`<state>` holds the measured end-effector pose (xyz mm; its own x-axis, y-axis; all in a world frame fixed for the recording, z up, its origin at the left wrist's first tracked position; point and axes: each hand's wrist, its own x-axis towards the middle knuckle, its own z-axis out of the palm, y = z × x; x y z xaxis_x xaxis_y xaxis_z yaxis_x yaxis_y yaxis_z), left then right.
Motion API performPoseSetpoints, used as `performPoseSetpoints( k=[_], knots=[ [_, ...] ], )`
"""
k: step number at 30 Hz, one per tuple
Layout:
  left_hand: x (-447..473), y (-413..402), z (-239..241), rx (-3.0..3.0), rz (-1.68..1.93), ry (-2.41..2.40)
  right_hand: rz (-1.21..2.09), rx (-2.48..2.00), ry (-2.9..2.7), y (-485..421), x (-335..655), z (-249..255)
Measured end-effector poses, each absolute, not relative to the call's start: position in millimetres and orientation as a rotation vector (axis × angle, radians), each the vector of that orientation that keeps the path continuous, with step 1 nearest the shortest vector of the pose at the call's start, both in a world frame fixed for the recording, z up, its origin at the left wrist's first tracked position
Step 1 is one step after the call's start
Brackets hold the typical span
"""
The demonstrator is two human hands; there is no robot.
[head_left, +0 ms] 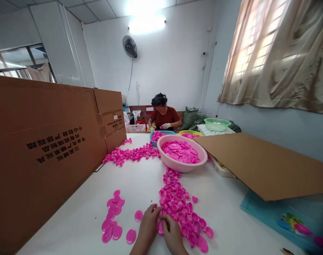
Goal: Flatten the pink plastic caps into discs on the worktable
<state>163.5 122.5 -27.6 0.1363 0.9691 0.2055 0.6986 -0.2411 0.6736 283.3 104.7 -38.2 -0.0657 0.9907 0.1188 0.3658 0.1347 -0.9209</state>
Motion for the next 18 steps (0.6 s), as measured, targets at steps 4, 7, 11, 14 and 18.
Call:
performPoseSetpoints(
  k=[4, 7, 11, 14, 18],
  knots=[
    [155.1, 114.2, -22.2, 1.833, 1.083, 1.537, 1.03, -1.43, -1.44, 107.4, 291.9, -32.9],
    [146.3, 106.8, -21.1, 1.777, 1.077, 1.606, 1.15, -1.428, -1.364, 107.5, 298.9, -29.2],
    [136.6, 101.9, -25.0, 1.785, 0.997, 1.775, 1.299, -1.347, -1.348, 113.9, 298.1, -20.8],
    [132.9, 101.9, -27.5, 1.692, 1.003, 1.855, 1.414, -1.336, -1.401, 125.9, 284.0, -12.5],
    [132.7, 102.1, -28.3, 1.557, 1.078, 1.844, 1.485, -1.361, -1.518, 144.1, 256.2, -6.2]
  ],
)
